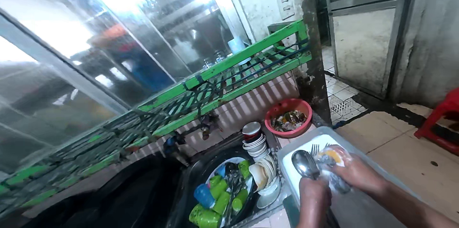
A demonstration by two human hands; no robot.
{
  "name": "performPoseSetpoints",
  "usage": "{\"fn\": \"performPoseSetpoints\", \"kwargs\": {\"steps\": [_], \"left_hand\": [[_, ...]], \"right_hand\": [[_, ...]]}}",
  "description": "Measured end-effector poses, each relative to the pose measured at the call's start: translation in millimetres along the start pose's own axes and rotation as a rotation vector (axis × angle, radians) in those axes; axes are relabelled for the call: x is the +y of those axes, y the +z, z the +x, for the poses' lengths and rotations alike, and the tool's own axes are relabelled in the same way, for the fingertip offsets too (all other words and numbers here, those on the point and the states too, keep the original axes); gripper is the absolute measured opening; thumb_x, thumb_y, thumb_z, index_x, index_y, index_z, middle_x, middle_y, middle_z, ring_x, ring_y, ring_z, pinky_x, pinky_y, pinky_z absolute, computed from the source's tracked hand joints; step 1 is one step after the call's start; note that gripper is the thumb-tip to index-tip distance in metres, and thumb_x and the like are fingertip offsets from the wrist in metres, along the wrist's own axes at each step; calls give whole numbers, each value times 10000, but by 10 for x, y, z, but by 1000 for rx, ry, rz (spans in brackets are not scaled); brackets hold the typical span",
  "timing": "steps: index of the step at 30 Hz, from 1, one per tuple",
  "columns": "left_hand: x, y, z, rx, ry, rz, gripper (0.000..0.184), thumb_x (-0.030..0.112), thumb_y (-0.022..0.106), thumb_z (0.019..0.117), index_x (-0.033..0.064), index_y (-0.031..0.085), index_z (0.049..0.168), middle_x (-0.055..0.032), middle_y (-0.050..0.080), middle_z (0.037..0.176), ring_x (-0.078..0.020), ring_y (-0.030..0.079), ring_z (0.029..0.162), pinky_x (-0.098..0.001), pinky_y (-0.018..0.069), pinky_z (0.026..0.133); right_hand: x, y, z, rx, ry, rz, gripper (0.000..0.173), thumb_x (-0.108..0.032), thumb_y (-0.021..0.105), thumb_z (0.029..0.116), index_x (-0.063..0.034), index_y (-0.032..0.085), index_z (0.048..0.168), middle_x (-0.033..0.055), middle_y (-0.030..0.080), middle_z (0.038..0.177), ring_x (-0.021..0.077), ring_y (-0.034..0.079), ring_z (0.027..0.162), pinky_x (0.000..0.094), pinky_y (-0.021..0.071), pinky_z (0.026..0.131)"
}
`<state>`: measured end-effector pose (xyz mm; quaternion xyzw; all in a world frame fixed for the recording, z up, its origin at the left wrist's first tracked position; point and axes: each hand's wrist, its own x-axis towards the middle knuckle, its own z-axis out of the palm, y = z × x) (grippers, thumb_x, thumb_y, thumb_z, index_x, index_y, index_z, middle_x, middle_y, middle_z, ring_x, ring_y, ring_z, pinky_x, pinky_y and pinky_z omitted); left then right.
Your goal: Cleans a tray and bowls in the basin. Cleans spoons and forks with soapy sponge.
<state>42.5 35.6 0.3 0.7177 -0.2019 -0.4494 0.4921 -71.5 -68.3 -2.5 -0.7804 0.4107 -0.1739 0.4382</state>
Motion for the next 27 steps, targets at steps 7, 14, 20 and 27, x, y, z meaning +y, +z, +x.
{"fn": "performPoseSetpoints", "kwargs": {"steps": [7,14,20,27], "left_hand": [[-49,-68,-67,-74,-41,-227,116,87,583,1037,-27,574,1020,-40,535,616,-96,516,461,-225,472,445],[-23,-158,-181,-208,-56,-165,167,126,563,1054,-27,632,1048,-57,614,696,-115,572,522,-257,522,504],[-2,-68,-19,-100,-24,-225,152,107,571,1051,-26,556,980,-33,514,568,-93,511,437,-216,472,437],[45,-312,135,-134,151,-289,207,86,533,1056,-62,678,1053,-114,710,856,-152,665,670,-285,581,628]], "right_hand": [[5,-327,327,296,188,344,661,-325,747,948,-74,459,1488,269,586,1351,419,594,1215,623,461,1022],[3,-358,217,99,167,279,483,-335,706,977,-34,609,1342,249,656,1210,386,636,1117,597,477,994],[9,-194,131,91,295,626,487,-299,737,952,-16,553,1303,183,678,1045,268,685,903,466,578,812],[-132,-366,47,-323,248,183,575,-316,725,960,-9,519,1400,236,613,1272,332,608,1169,539,469,1028]]}}
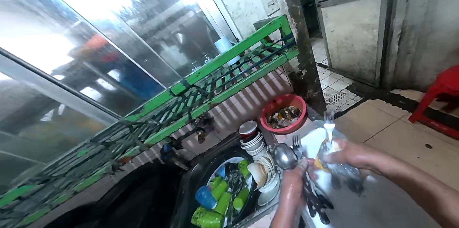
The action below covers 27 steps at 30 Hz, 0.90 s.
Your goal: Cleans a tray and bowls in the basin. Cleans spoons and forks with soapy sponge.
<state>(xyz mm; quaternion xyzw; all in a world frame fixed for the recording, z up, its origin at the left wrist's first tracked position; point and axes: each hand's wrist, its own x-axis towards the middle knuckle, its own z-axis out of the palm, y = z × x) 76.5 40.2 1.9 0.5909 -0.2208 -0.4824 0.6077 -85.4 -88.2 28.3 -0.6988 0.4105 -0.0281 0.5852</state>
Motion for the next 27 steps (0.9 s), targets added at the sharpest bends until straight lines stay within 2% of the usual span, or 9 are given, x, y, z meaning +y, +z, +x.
{"fn": "performPoseSetpoints", "kwargs": {"steps": [2,5,8,12,15,19,22,24,27], "left_hand": [[53,-29,46,-94,33,-40,182,40,553,1025,-66,673,1113,-148,732,1046,-191,700,875,-336,590,806],[167,82,3,-241,-67,64,157,33,639,961,-33,679,1098,-112,738,994,-177,710,909,-350,593,855],[166,203,25,-221,-133,169,117,59,656,973,-28,693,1043,-87,730,877,-157,709,812,-323,600,779],[180,231,148,-34,-129,-89,147,64,555,1044,-58,637,1046,-83,615,717,-170,628,590,-313,594,607],[209,152,181,58,-63,-179,158,67,534,1054,-56,633,1060,-56,556,671,-156,576,533,-328,593,582],[256,75,144,52,-83,-173,170,64,529,1053,-58,644,1081,-58,575,673,-156,584,529,-323,589,574],[192,136,49,-37,-216,-65,139,79,545,1051,-34,625,1064,-50,559,689,-127,546,496,-270,539,482],[117,220,-9,-110,-263,36,117,80,537,1055,1,574,976,-37,555,657,-115,548,487,-259,537,484],[53,328,-91,-123,-236,125,127,114,586,1042,-11,605,1051,-37,569,692,-114,557,512,-263,538,510]], "right_hand": [[51,18,-22,-171,-35,-151,517,-319,749,933,12,577,1291,233,641,1158,333,632,1067,562,494,953],[22,246,-25,-363,-79,-260,448,-257,762,914,18,629,1241,229,660,1118,334,644,1028,575,502,912],[78,427,14,-434,-26,-329,470,-256,744,938,55,593,1257,247,644,1138,345,640,1046,571,495,929],[314,410,42,-456,1,-310,512,-258,762,919,-34,559,1333,208,663,1115,324,670,987,552,534,878],[391,314,7,-477,-8,-495,506,-174,781,898,19,547,1303,260,645,1107,384,657,1002,591,520,869],[484,148,-98,-79,13,-247,586,-254,775,899,7,546,1371,273,639,1217,403,634,1129,595,489,983],[272,78,-197,202,-198,301,533,-140,814,849,-70,586,1326,128,692,1128,215,696,990,408,592,869],[88,48,-250,203,-241,329,568,-118,837,815,-94,600,1331,113,692,1160,196,693,1018,391,589,886],[-30,22,-180,321,-172,211,527,-100,856,823,-81,642,1305,159,677,1207,246,667,1088,454,542,962]]}}
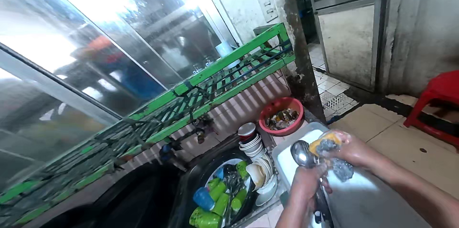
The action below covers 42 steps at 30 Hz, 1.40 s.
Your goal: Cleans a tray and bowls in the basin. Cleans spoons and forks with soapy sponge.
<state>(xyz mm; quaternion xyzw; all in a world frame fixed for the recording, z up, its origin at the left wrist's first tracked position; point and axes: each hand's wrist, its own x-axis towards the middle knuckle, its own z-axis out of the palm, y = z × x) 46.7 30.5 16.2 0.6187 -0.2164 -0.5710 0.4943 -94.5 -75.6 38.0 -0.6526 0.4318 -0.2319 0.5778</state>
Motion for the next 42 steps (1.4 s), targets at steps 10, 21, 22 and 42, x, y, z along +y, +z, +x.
{"fn": "performPoseSetpoints", "kwargs": {"steps": [10,21,22,42], "left_hand": [[-234,78,-64,198,35,-6,152,122,580,1051,-29,577,1037,-24,518,593,-84,513,454,-212,468,447],[-217,-7,-256,10,-7,-97,127,108,596,1032,-8,606,1081,-56,614,741,-113,575,541,-250,526,514],[-224,-32,-270,14,-16,-64,155,127,587,1041,-11,609,1106,-56,622,758,-109,576,542,-247,524,514],[66,-179,30,-207,110,-44,127,60,682,943,-11,700,1046,-99,732,943,-178,703,895,-362,586,849]], "right_hand": [[207,86,219,62,-120,-469,469,-221,742,926,-133,627,1372,198,664,1286,391,627,1204,625,471,1022],[224,79,162,-69,79,-159,570,-387,705,969,-61,558,1414,247,638,1265,372,618,1181,572,461,1040],[180,37,169,27,63,-74,505,-318,702,982,-37,578,1383,256,646,1231,379,629,1138,576,472,1012],[274,247,-54,-734,162,-293,478,-236,749,914,-8,592,1304,170,674,1139,256,659,1035,498,528,938]]}}
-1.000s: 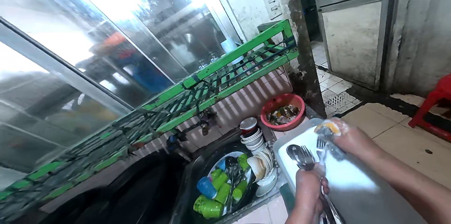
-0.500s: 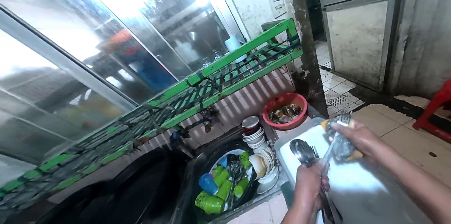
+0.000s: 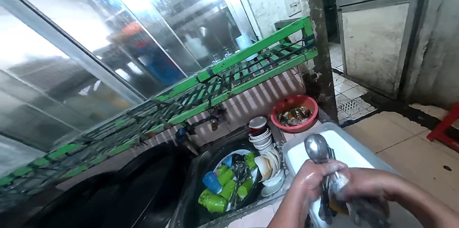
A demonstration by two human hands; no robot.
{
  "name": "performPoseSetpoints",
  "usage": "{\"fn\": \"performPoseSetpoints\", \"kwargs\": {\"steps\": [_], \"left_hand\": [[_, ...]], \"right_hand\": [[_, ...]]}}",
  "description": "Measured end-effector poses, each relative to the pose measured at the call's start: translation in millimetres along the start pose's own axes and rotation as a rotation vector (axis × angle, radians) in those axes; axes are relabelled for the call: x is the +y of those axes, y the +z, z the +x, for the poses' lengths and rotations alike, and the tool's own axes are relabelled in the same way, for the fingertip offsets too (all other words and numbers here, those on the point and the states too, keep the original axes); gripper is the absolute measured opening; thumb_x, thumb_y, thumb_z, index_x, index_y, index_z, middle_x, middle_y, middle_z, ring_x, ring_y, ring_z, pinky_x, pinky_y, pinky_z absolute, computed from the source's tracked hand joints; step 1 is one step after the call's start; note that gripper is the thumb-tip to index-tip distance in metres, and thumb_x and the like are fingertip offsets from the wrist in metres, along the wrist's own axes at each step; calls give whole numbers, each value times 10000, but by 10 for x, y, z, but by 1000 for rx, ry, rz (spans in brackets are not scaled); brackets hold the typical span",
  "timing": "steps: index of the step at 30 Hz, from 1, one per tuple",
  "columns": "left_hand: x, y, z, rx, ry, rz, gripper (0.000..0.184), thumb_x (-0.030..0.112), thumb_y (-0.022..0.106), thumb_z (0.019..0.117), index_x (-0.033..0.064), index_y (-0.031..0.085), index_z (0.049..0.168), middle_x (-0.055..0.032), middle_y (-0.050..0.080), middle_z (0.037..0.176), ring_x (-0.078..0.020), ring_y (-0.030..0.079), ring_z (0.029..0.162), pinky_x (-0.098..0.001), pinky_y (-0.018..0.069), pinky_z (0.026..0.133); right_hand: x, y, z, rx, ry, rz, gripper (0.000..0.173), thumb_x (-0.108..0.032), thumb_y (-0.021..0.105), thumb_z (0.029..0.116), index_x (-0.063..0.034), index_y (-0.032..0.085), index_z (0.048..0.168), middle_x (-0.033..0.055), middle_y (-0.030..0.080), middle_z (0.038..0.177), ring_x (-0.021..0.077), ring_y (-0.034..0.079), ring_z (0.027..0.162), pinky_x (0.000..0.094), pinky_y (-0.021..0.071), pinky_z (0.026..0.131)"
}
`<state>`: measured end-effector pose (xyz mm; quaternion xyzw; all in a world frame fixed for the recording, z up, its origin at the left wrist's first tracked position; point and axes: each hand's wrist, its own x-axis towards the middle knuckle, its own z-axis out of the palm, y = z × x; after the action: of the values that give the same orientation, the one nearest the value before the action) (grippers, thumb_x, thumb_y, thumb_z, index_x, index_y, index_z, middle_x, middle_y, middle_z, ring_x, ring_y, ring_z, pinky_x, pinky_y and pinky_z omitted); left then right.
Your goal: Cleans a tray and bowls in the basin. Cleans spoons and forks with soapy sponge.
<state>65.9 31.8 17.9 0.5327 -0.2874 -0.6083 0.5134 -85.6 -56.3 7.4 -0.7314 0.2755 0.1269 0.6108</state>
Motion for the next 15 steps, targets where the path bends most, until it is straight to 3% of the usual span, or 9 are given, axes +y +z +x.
{"fn": "performPoseSetpoints", "kwargs": {"steps": [2,5,7,8,9,10,12,13,15], "left_hand": [[17,1,64,36,1,-17,99,63,646,977,-11,682,1031,-81,728,842,-159,705,789,-327,591,767],[145,-58,192,169,47,-202,113,85,578,1034,-15,625,1059,-47,585,704,-158,604,580,-331,594,622],[252,-118,234,268,32,-172,211,171,537,1073,-15,628,1116,-29,529,707,-131,531,507,-296,560,520],[263,-160,245,294,-11,-112,268,241,509,1091,5,627,1131,-26,538,727,-124,526,511,-283,540,505],[248,-190,252,299,-62,-59,295,285,483,1101,26,618,1142,-23,551,757,-120,536,538,-278,529,515],[207,-206,258,285,-98,-41,272,268,471,1105,33,598,1152,-25,555,787,-122,543,565,-280,524,530],[107,-173,249,268,-121,-84,204,161,517,1071,7,604,1174,-39,563,794,-129,561,562,-275,534,515],[57,-134,242,254,-127,-88,191,140,547,1057,3,607,1175,-43,575,791,-129,568,556,-272,536,509],[-31,-36,229,235,-130,-11,180,145,591,1044,0,598,1151,-45,591,766,-123,580,539,-268,545,504]], "right_hand": [[133,67,88,-74,-18,-32,405,-202,720,937,-2,593,1265,151,669,1057,231,657,940,476,542,856],[350,106,193,-196,-32,-200,316,-133,708,945,-10,599,1215,148,655,1014,243,651,895,479,545,813],[382,52,133,-83,28,-249,336,-124,744,918,-3,625,1208,191,672,1043,303,669,935,526,540,849],[391,-17,90,33,79,-205,408,-141,759,910,7,613,1261,222,674,1109,337,669,1010,550,530,906],[378,-107,17,180,113,-91,530,-162,766,899,12,558,1354,244,659,1197,353,657,1097,554,515,969],[377,-187,-54,333,67,112,577,-136,769,883,-6,521,1388,213,661,1182,309,671,1060,498,550,933],[200,-284,-211,507,-86,552,498,-58,676,928,-49,476,1384,122,673,1041,204,699,863,379,610,748],[123,-316,-262,523,-164,725,415,-59,634,943,-64,493,1333,102,692,967,191,715,789,361,626,682],[47,-342,-303,459,-280,898,326,-89,590,934,-72,522,1253,96,712,917,192,726,765,359,637,673]]}}
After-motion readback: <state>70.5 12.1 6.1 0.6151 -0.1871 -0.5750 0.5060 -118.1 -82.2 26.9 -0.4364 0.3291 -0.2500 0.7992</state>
